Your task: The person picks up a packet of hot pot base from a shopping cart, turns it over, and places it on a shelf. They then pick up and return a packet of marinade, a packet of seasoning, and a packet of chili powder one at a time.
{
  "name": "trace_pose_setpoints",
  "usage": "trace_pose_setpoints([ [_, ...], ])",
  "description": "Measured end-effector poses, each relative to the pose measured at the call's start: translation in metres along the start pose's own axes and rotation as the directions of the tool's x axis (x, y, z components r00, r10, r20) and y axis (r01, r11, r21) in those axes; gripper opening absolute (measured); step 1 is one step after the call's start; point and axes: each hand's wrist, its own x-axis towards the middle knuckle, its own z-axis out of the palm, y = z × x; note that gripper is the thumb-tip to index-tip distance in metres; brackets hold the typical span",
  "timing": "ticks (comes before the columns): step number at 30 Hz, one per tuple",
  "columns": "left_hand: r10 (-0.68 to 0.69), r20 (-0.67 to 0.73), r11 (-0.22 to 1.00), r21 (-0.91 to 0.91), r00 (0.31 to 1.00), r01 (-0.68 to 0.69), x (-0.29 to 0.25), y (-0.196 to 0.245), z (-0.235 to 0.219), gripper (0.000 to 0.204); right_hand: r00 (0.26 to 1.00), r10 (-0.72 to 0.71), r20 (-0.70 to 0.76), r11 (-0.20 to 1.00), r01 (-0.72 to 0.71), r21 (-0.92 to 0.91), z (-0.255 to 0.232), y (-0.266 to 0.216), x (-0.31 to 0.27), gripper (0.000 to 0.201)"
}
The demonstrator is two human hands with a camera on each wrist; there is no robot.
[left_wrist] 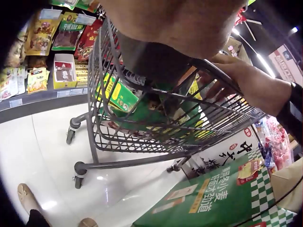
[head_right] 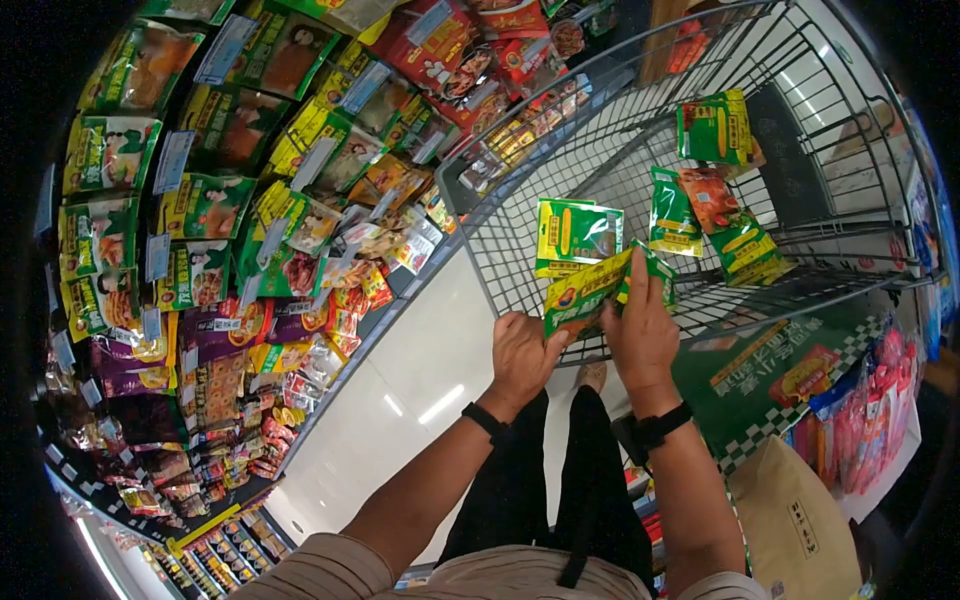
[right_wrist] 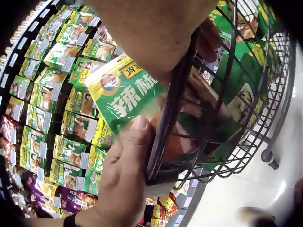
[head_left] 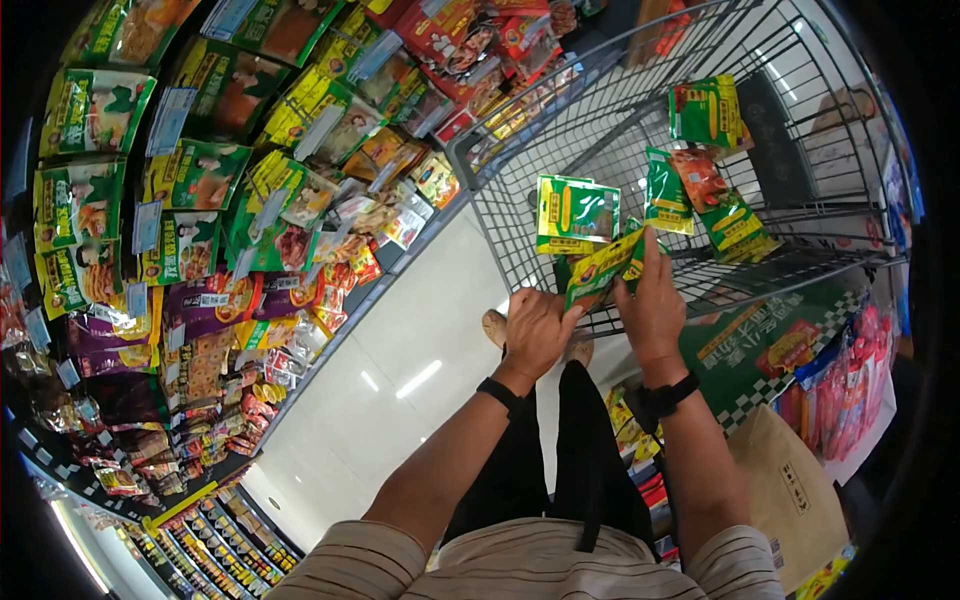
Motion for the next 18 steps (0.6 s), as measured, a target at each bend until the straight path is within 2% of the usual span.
trace_pose_setpoints([
  [3, 0.018, -0.020, 1.000, -0.010, 1.000, -0.018, 0.007, 0.002, -0.002, 0.026, 0.999, -0.006, 0.054, 1.000, 0.005, 0.019, -0.003, 0.001, 0.003, 0.091],
  [6, 0.031, -0.032, 1.000, -0.001, 0.999, -0.031, 0.009, 0.001, -0.002, 0.026, 0.999, -0.012, 0.032, 0.997, 0.010, 0.074, 0.000, 0.005, 0.006, 0.091],
  [10, 0.065, -0.038, 0.998, 0.005, 0.997, -0.065, 0.008, -0.006, 0.005, 0.027, 0.992, 0.002, 0.128, 0.991, -0.020, 0.135, -0.003, 0.009, 0.010, 0.088],
  [11, 0.068, -0.035, 0.998, 0.012, 0.997, -0.068, 0.009, -0.007, 0.006, 0.028, 0.993, -0.036, 0.111, 0.989, 0.020, 0.144, 0.001, 0.013, 0.010, 0.086],
  [15, 0.058, 0.020, 0.997, 0.051, 0.998, -0.059, 0.007, -0.007, 0.007, 0.022, 0.982, -0.019, 0.189, 0.995, 0.000, 0.102, 0.004, 0.017, 0.011, 0.083],
  [18, 0.054, 0.012, 0.997, 0.055, 0.998, -0.054, 0.008, -0.009, 0.009, 0.022, 0.974, -0.041, 0.221, 0.996, 0.022, 0.087, -0.004, 0.009, 0.012, 0.078],
])
